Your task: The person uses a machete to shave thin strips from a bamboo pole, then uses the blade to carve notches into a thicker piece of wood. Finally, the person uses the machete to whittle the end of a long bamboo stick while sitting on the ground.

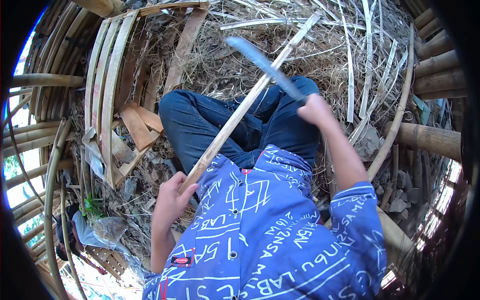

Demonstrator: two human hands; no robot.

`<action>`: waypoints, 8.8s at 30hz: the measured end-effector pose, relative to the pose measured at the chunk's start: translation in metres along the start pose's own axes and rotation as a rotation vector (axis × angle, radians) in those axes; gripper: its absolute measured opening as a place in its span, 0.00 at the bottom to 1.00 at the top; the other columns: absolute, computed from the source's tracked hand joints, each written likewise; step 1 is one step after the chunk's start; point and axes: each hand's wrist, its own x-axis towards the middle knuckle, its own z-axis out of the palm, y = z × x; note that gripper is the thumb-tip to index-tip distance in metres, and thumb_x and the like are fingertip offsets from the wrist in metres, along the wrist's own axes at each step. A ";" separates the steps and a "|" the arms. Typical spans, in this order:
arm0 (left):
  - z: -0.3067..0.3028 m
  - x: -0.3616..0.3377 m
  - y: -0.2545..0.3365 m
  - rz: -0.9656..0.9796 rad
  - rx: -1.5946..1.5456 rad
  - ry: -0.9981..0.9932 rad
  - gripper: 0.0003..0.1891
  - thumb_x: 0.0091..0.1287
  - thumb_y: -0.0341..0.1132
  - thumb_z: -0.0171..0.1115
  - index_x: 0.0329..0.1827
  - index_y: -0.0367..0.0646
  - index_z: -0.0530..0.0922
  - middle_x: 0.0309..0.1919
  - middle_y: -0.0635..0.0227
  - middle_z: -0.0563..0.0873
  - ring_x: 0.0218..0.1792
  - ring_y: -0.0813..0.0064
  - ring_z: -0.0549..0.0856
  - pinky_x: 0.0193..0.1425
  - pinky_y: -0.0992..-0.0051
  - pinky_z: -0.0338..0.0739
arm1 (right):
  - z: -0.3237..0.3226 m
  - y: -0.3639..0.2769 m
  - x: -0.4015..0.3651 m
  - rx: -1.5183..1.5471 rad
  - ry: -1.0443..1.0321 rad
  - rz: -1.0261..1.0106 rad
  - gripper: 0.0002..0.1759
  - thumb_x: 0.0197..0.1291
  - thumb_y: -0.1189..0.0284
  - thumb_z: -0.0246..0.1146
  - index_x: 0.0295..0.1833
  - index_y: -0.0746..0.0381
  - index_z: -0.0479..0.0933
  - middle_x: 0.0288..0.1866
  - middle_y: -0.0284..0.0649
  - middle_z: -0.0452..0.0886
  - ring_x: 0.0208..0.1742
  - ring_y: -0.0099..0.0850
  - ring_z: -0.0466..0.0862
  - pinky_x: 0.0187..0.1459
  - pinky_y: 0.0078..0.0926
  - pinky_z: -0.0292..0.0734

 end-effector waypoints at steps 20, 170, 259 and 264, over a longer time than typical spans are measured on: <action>0.006 0.012 -0.013 -0.021 -0.195 -0.126 0.08 0.69 0.33 0.65 0.39 0.40 0.74 0.19 0.80 0.73 0.17 0.92 0.69 0.18 0.84 0.58 | 0.010 -0.028 -0.019 0.020 -0.080 -0.163 0.14 0.45 0.68 0.62 0.35 0.66 0.84 0.39 0.57 0.85 0.47 0.54 0.85 0.52 0.46 0.79; 0.004 0.029 -0.032 -0.002 0.556 0.173 0.32 0.52 0.61 0.73 0.25 0.34 0.77 0.18 0.46 0.81 0.24 0.45 0.83 0.32 0.55 0.79 | -0.035 -0.019 0.070 -0.089 0.040 -0.106 0.19 0.44 0.69 0.60 0.40 0.68 0.84 0.44 0.61 0.84 0.50 0.54 0.85 0.55 0.46 0.78; 0.027 0.049 -0.071 0.054 0.031 0.244 0.18 0.56 0.44 0.76 0.29 0.35 0.81 0.16 0.61 0.81 0.18 0.70 0.79 0.26 0.67 0.72 | 0.027 -0.059 -0.087 0.502 0.129 -0.314 0.22 0.42 0.62 0.68 0.46 0.57 0.86 0.37 0.51 0.86 0.43 0.51 0.85 0.50 0.44 0.80; 0.039 0.043 -0.107 0.093 -0.256 0.092 0.12 0.62 0.37 0.71 0.32 0.35 0.80 0.19 0.68 0.81 0.20 0.78 0.77 0.25 0.71 0.72 | 0.026 -0.055 -0.085 0.576 0.113 -0.293 0.22 0.42 0.62 0.67 0.45 0.58 0.86 0.36 0.52 0.86 0.43 0.51 0.86 0.48 0.42 0.80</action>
